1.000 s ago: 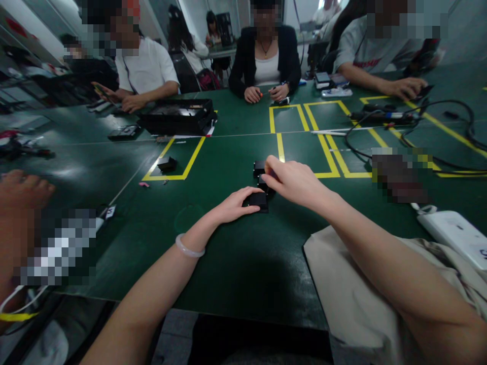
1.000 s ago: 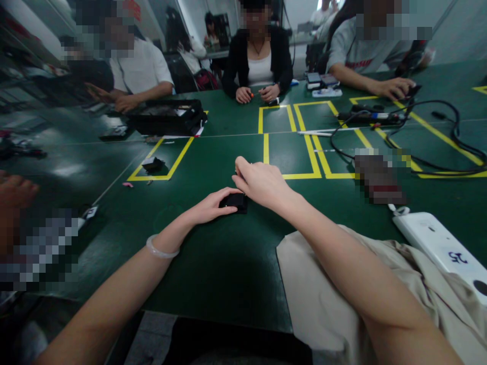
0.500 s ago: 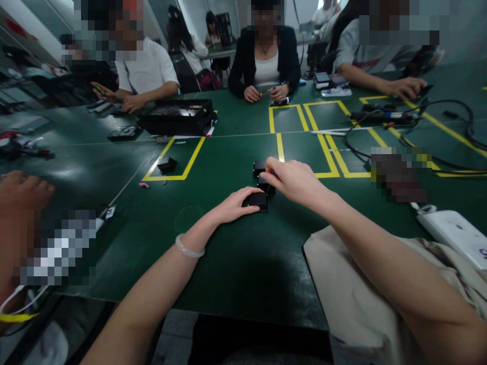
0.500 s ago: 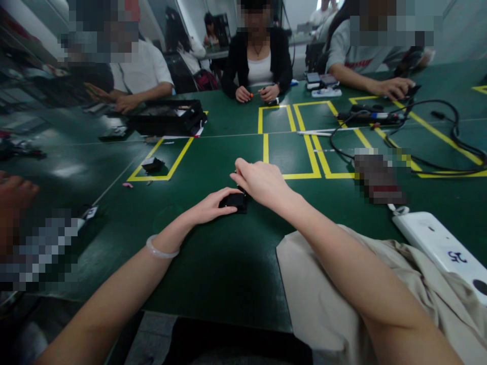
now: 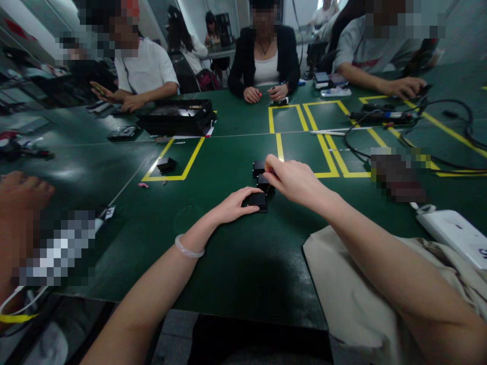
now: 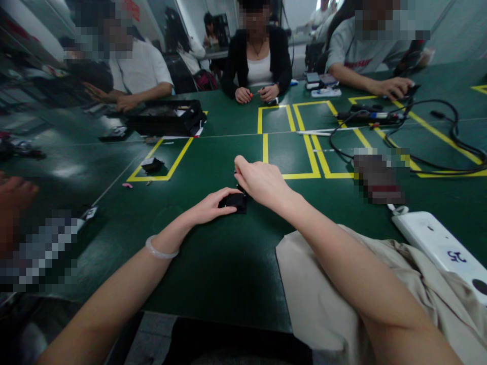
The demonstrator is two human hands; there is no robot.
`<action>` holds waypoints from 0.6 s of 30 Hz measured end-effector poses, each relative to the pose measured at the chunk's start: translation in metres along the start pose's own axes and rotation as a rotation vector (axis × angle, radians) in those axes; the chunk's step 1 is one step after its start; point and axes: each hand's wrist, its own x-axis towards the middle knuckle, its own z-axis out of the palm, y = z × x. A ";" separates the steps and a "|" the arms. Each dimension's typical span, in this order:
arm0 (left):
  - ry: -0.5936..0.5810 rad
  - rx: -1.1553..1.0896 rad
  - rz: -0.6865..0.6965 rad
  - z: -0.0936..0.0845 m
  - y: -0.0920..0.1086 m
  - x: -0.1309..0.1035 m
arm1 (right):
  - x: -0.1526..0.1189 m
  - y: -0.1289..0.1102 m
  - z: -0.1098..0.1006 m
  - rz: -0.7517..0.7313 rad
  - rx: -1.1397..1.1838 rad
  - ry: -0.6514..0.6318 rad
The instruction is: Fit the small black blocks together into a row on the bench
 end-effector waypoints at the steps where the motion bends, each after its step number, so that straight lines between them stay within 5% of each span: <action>1: 0.001 0.000 0.004 0.000 0.000 0.000 | 0.000 0.000 0.000 -0.002 0.008 0.007; 18: -0.001 -0.004 0.001 0.000 -0.001 0.000 | 0.000 0.000 0.000 -0.009 0.046 0.008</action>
